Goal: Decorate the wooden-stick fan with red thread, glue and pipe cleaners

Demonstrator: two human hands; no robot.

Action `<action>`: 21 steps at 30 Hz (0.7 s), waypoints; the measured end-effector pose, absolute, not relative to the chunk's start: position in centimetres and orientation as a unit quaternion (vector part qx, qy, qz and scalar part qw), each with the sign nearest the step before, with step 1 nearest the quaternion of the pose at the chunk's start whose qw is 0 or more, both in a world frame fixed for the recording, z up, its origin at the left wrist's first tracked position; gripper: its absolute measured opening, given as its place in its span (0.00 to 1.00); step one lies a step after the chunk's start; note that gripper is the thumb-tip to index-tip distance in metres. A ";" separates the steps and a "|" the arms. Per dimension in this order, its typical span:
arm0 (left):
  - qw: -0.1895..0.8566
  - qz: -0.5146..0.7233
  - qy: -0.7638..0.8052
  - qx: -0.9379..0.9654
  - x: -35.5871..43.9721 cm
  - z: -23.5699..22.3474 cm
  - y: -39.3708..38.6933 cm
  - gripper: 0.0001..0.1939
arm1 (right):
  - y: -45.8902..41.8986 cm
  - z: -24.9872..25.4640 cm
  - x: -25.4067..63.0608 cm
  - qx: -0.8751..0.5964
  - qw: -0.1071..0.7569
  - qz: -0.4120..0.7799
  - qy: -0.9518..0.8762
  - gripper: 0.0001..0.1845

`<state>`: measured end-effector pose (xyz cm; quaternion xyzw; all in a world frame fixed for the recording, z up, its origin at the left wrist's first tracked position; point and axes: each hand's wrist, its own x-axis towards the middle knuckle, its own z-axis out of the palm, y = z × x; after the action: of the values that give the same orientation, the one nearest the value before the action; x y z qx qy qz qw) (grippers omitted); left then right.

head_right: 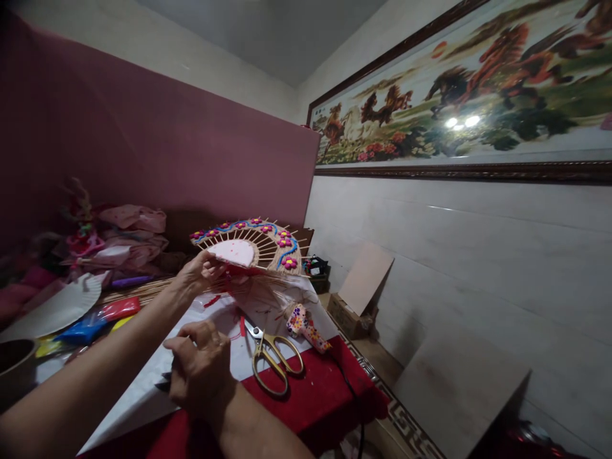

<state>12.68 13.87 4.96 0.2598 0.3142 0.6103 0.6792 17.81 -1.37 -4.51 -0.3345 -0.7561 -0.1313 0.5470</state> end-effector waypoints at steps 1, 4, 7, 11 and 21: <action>0.683 0.611 0.306 0.256 12.1 5.3 13.7 0.07 | -1.4 -4.5 17.8 -0.342 0.552 -0.129 -0.750 0.16; 0.692 0.616 0.281 0.250 10.5 6.2 12.9 0.07 | -1.3 -4.2 17.7 -0.353 0.587 -0.124 -0.718 0.13; 0.694 0.624 0.261 0.248 9.0 6.9 11.7 0.07 | -1.1 -4.0 17.7 -0.364 0.632 -0.094 -0.678 0.09; 0.679 0.648 0.230 0.257 7.3 6.8 9.4 0.08 | -0.8 -3.8 18.0 -0.396 0.677 0.025 -0.619 0.14; 0.609 0.679 0.210 0.352 2.5 2.4 3.3 0.06 | -0.2 -3.3 18.1 -0.310 0.728 0.350 -0.502 0.25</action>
<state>2.53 3.28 2.45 0.3519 0.2096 0.6795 0.6087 18.13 -0.16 -3.32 -0.3099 -0.5018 0.3501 0.7277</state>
